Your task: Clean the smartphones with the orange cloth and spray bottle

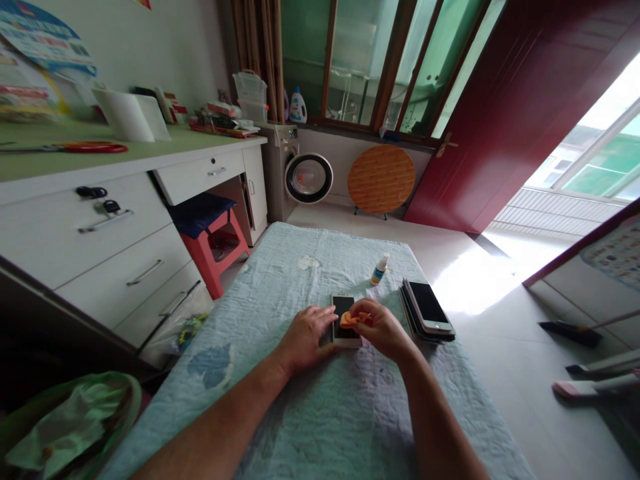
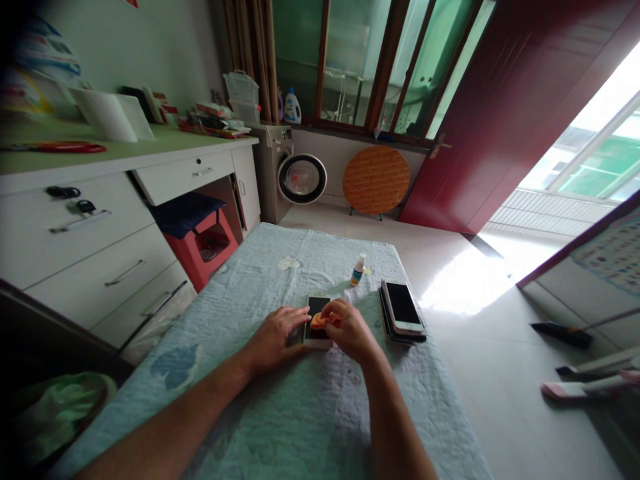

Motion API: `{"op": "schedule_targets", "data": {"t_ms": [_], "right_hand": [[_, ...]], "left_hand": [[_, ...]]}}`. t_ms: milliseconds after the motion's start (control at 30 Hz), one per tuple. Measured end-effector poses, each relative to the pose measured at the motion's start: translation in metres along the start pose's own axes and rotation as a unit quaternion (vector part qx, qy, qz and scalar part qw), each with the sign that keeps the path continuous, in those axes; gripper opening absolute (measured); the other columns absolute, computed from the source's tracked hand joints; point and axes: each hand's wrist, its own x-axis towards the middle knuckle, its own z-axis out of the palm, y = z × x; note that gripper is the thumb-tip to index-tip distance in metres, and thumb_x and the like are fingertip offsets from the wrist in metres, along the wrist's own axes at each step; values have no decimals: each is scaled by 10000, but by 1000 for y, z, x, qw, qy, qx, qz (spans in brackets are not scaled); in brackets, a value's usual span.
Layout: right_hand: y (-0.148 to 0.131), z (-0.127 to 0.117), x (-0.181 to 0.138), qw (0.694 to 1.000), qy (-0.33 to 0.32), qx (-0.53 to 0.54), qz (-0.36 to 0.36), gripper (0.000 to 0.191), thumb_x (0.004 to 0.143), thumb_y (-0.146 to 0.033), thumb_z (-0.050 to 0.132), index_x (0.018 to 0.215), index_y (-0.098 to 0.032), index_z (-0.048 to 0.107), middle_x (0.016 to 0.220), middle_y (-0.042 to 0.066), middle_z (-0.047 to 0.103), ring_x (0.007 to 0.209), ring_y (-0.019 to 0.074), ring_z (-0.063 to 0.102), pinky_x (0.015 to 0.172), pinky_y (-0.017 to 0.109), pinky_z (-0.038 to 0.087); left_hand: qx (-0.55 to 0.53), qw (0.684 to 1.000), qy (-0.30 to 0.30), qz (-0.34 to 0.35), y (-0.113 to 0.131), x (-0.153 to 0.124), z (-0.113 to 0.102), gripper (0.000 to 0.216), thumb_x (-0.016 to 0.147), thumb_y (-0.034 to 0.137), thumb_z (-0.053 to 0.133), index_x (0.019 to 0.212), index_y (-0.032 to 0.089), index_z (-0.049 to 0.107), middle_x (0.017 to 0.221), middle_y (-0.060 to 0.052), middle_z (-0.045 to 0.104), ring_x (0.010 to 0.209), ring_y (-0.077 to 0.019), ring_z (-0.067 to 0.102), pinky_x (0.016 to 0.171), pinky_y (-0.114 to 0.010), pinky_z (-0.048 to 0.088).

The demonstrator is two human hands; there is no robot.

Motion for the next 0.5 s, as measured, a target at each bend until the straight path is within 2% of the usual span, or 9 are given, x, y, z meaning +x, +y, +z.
{"op": "schedule_targets", "data": {"t_ms": [100,200,333,500], "right_hand": [[6,12,3,990,44,-130,-32,148,721,-84,555,763,-194,645,879,23,569,839,152,545,778,271,431],[15,17,7,979,76,-184,-42,223,705,-30,518,778,-198,645,876,31,553,884,172,516,808,279,410],[22,16,16,967,98,-231,-38,240,712,-23,507,819,-196,636,871,35,550,864,178,498,799,273,389],[22,9,35,951,88,-297,-13,192,768,-56,501,816,-187,633,831,42,570,837,178,504,775,267,367]], "left_hand": [[15,999,9,34,11,-1,-2,391,863,464,621,1153,202,624,1232,-79,625,1115,-264,551,977,-401,417],[62,997,-7,44,26,-2,-4,165,939,266,518,1003,202,656,1020,-51,670,989,-226,585,901,-370,435],[120,992,-20,42,39,-3,-5,220,951,145,434,958,187,650,954,-61,668,919,-218,596,868,-367,445],[161,986,-20,35,45,-6,-2,246,940,107,422,1023,157,648,1098,-105,666,950,-238,606,868,-396,450]]}}
